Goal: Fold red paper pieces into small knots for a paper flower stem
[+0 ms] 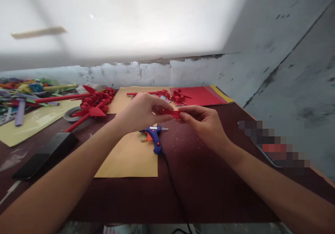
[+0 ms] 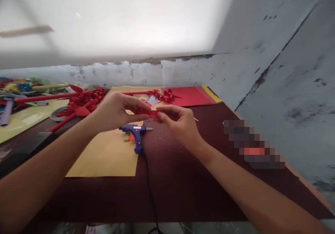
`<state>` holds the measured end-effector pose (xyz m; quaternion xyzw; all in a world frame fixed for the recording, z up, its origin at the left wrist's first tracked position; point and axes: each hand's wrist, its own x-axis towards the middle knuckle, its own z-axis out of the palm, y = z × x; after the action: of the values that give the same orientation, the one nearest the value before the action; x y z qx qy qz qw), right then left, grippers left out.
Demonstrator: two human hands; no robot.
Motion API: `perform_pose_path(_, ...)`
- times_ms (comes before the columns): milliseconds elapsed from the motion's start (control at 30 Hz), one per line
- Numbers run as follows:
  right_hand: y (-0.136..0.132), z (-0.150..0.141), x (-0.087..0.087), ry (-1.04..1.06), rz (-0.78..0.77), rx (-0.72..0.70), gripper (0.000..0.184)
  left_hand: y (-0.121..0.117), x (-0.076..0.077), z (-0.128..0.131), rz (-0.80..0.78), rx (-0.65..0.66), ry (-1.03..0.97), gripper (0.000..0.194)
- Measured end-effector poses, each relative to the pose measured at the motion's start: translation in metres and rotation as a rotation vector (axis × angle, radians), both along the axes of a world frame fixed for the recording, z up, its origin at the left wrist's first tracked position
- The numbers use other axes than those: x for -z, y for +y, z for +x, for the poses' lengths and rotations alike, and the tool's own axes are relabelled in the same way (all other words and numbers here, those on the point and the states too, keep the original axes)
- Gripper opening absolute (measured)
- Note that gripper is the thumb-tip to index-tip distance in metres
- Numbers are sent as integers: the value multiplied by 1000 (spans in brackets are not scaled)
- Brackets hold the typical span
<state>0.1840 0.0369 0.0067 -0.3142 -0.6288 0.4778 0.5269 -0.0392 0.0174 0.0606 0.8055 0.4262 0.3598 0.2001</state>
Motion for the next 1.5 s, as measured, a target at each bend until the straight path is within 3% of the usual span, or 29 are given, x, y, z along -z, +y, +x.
perform_pose_path(167,4,0,-12,-94,-6,-29,28,6,10,-2,24,-106,-107,19)
perform_pose_path(467,20,7,-32,-214,70,15,19,-3,21,4,-76,-123,-306,22)
perform_pose_path(700,16,13,-18,-265,76,5,25,-6,40,16,-206,-73,-422,6)
perform_pose_path(867,17,14,0,-197,116,120,15,-9,49,16,-338,-56,-576,11)
perform_pose_path(1200,8,19,-2,-239,74,115,3,-12,47,13,-441,-54,-674,18)
perform_pose_path(1500,5,26,-3,-289,-85,3,9,-17,42,13,-405,-98,-502,11)
